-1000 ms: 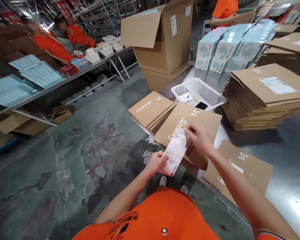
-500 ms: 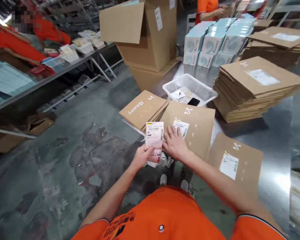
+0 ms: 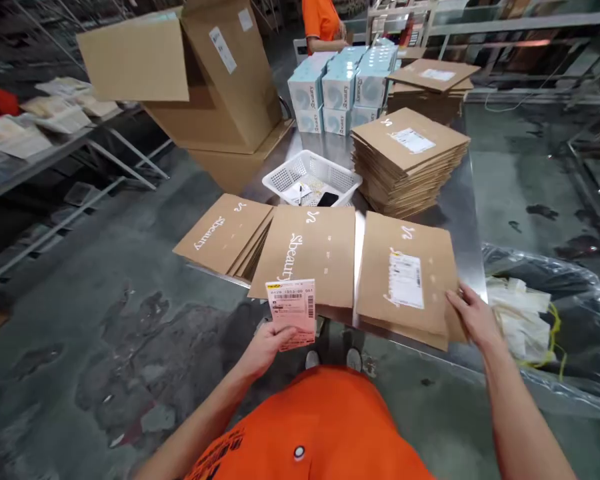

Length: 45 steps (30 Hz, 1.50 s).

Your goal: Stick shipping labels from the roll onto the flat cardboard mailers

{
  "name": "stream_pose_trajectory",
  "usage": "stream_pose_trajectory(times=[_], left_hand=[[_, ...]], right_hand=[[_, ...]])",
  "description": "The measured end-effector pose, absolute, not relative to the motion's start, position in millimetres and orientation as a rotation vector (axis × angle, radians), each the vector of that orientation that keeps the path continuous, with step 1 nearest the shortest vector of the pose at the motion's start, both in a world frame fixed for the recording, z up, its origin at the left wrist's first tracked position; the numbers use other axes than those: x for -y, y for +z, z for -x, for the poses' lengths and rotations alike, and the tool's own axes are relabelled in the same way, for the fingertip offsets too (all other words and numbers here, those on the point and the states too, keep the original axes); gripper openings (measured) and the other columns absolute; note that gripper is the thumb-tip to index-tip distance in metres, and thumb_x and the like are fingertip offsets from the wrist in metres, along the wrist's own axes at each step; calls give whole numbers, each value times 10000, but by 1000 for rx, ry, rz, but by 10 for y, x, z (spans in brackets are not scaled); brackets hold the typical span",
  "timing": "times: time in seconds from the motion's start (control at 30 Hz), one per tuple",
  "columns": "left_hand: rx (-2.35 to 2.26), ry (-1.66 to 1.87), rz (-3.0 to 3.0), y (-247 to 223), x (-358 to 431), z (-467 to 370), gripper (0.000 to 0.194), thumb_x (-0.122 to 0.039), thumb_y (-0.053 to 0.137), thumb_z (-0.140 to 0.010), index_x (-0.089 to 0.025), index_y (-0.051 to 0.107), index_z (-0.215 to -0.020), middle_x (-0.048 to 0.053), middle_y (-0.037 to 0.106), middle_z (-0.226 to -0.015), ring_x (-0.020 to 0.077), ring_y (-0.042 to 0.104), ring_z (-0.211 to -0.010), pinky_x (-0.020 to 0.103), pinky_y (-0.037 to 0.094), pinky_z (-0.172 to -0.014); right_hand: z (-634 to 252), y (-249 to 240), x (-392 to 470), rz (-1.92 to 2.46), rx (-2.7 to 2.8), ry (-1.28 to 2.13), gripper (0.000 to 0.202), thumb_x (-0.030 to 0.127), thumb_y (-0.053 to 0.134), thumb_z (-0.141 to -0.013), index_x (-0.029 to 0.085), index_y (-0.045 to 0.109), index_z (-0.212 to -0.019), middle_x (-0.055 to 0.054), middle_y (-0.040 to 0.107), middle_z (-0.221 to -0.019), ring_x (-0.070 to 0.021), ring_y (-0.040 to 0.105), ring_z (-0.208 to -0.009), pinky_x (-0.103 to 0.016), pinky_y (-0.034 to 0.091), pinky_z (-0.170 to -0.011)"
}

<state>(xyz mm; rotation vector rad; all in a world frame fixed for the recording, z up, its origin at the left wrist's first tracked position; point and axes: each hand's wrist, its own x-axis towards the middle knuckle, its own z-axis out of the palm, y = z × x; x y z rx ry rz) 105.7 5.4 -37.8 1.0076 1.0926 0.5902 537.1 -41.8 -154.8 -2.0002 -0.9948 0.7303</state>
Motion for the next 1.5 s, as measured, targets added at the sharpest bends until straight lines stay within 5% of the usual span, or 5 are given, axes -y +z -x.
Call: stream_pose_trajectory(times=[0.27, 0.5, 0.8, 1.13, 1.5], left_hand=[[-1212, 548, -941, -650, 89, -1193, 488, -558, 750, -642, -102, 764, -814, 105, 754, -792, 281, 703, -833, 426, 539, -861], [-1112, 894, -949, -345, 56, -1086, 641, -413, 836, -573, -163, 661, -1137, 87, 700, -1082, 232, 647, -947, 324, 498, -855], [-1449, 1017, -974, -656, -320, -988, 409, -488, 718, -654, -160, 516, -515, -47, 490, -502, 78, 417, -510, 210, 334, -507], [-1407, 739, -754, -1013, 326, -297, 422, -479, 767, -614, -94, 731, -785, 90, 730, -744, 231, 652, -662, 349, 535, -641], [-1443, 985, -1204, -495, -363, -414, 398, -426, 679, -753, -140, 722, -1027, 99, 733, -1074, 267, 658, -1026, 377, 498, -945]], right_hand=[[-4274, -949, -333, 1652, 1634, 800, 748, 640, 585, -728, 207, 491, -1331, -179, 580, -1270, -343, 577, -1120, -446, 515, -819], [-2951, -218, -547, 1153, 1983, 1160, 433, 547, 472, -878, 189, 612, -677, -20, 597, -606, -148, 533, -579, -252, 390, -518], [-2848, -403, -1015, 1221, 1972, 847, 271, 424, 496, -891, 213, 609, -764, -30, 643, -728, -172, 569, -677, -286, 426, -636], [-2944, -581, -1963, 1585, 2284, -80, 426, 381, 381, -950, 127, 550, -1247, -185, 607, -1197, -313, 543, -1028, -432, 398, -868], [-2684, -805, -997, 1583, 2302, 101, 580, 506, 359, -932, 190, 445, -1410, -158, 424, -1478, -370, 308, -1387, -612, 224, -1091]])
